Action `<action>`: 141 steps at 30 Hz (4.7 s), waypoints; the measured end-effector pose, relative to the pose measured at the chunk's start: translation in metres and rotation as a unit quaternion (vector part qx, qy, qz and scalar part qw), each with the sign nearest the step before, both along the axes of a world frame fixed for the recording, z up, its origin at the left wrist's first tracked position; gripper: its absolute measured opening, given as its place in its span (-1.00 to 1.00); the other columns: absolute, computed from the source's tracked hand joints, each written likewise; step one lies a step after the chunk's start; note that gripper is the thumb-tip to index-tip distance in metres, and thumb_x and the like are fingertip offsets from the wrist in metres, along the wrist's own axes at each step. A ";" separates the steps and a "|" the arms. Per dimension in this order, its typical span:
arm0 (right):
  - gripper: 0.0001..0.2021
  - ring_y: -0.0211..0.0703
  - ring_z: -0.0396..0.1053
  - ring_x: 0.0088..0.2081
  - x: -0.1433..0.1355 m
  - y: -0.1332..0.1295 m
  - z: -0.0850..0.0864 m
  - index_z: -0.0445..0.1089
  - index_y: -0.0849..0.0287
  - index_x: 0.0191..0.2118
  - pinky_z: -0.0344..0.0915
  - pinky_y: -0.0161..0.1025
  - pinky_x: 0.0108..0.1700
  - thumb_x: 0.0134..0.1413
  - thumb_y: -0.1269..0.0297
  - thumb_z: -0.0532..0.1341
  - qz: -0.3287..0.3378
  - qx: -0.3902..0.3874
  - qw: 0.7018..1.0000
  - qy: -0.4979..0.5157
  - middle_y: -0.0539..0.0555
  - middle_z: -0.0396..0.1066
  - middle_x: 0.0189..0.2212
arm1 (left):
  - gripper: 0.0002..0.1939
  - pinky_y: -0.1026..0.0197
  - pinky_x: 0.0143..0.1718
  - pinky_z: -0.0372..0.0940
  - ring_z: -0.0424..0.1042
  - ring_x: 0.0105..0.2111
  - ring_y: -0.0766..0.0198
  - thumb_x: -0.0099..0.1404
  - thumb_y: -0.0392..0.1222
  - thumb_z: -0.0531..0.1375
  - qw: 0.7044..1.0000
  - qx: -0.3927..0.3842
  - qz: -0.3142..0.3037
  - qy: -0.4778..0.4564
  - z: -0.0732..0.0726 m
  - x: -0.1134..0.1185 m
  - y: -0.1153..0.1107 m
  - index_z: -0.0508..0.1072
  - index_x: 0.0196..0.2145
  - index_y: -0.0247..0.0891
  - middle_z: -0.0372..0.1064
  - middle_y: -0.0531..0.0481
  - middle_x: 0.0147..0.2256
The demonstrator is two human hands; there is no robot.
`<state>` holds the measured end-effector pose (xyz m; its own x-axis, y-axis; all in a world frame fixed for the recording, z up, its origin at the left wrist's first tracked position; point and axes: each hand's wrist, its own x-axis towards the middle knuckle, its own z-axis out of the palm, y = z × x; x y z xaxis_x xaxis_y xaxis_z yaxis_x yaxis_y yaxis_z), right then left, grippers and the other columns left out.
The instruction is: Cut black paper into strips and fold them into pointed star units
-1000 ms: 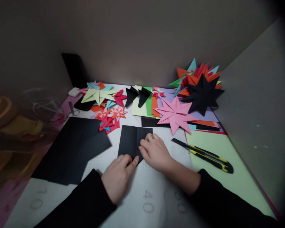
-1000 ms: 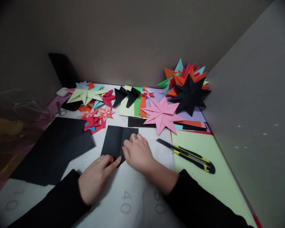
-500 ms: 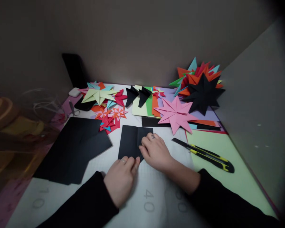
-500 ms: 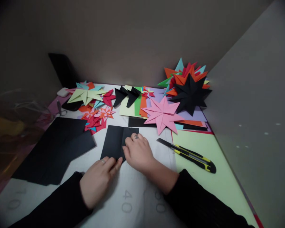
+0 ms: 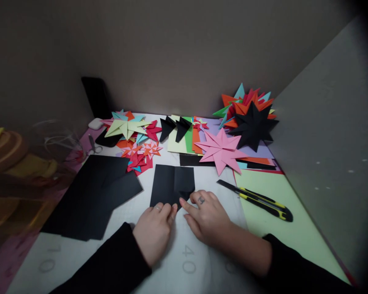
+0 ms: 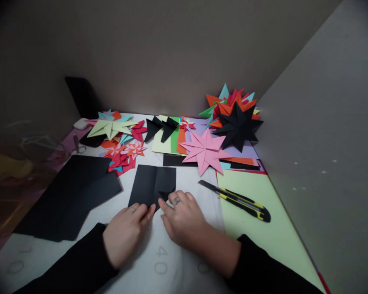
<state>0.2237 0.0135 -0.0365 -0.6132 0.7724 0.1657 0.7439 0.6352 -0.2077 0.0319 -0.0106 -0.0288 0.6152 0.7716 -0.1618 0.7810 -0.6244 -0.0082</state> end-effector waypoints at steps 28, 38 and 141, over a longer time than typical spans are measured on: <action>-0.57 -0.02 0.22 -0.24 -0.017 -0.012 0.011 0.34 0.29 -0.02 0.20 -0.10 -0.24 0.10 0.07 0.10 0.167 -0.075 0.983 -0.004 0.20 0.34 -0.28 | -0.63 0.21 -0.31 0.18 0.21 -0.37 0.25 0.31 -0.32 -0.03 0.971 -0.080 0.061 -0.218 0.007 -0.021 0.025 0.46 -0.08 -0.02 0.21 -0.01 -0.40; -0.76 -0.06 0.23 -0.19 0.008 0.011 -0.001 0.37 0.28 -0.10 0.27 -0.10 -0.16 0.12 0.43 0.07 0.108 -0.037 0.986 0.120 0.19 0.34 -0.30 | -0.52 0.15 -0.23 0.27 0.29 -0.24 0.20 0.13 -0.52 -0.05 0.948 0.074 0.104 -0.292 -0.001 -0.037 0.019 0.45 -0.09 -0.26 0.30 -0.12 -0.24; -0.63 0.14 0.11 0.15 0.012 0.012 -0.001 0.33 0.24 0.04 0.20 0.05 0.06 0.10 0.30 0.14 0.206 -0.075 0.975 0.024 0.21 0.35 0.01 | -0.79 0.18 -0.30 0.15 0.30 -0.36 0.20 0.28 -0.17 0.00 0.979 -0.043 0.169 -0.104 0.009 -0.011 0.056 0.34 -0.45 -0.24 0.32 -0.02 -0.42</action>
